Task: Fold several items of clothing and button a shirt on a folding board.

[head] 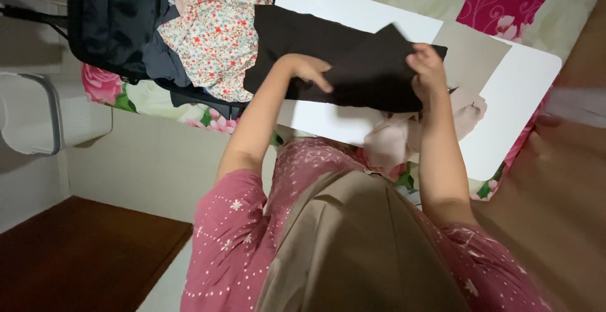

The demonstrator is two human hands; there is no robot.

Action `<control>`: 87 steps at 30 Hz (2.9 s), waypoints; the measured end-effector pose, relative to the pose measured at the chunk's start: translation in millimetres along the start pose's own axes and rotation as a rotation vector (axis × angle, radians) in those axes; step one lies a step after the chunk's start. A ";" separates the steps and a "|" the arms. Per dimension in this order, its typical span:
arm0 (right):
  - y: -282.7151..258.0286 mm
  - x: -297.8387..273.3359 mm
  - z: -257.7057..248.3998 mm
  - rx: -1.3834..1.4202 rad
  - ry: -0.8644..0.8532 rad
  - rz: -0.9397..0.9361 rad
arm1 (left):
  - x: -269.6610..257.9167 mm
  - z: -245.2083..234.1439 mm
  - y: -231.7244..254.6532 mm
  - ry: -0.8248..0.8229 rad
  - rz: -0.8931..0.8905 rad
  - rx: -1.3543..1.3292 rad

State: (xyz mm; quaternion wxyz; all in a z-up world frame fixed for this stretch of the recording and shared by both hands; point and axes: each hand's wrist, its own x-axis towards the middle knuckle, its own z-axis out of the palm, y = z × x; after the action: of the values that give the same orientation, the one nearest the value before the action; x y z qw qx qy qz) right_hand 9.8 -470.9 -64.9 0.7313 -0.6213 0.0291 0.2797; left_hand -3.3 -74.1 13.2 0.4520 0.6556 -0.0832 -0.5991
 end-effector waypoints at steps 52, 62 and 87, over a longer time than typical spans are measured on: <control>120.7 66.1 286.8 -0.787 0.121 -0.227 | 14.6 47.1 -163.9 0.589 1.122 -1.504; 43.9 10.2 322.6 -0.907 -0.112 -0.363 | 59.3 29.2 -150.7 0.548 1.109 -1.795; 1.2 -41.6 59.0 0.416 0.335 0.210 | 133.4 93.9 -8.2 1.508 0.474 0.134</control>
State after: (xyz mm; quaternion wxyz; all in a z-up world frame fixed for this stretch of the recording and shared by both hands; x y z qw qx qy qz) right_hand -43.7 -431.8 -36.5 0.7953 -0.4889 0.2705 0.2352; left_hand -51.9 -202.4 -75.4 0.4616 0.8752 0.0723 0.1250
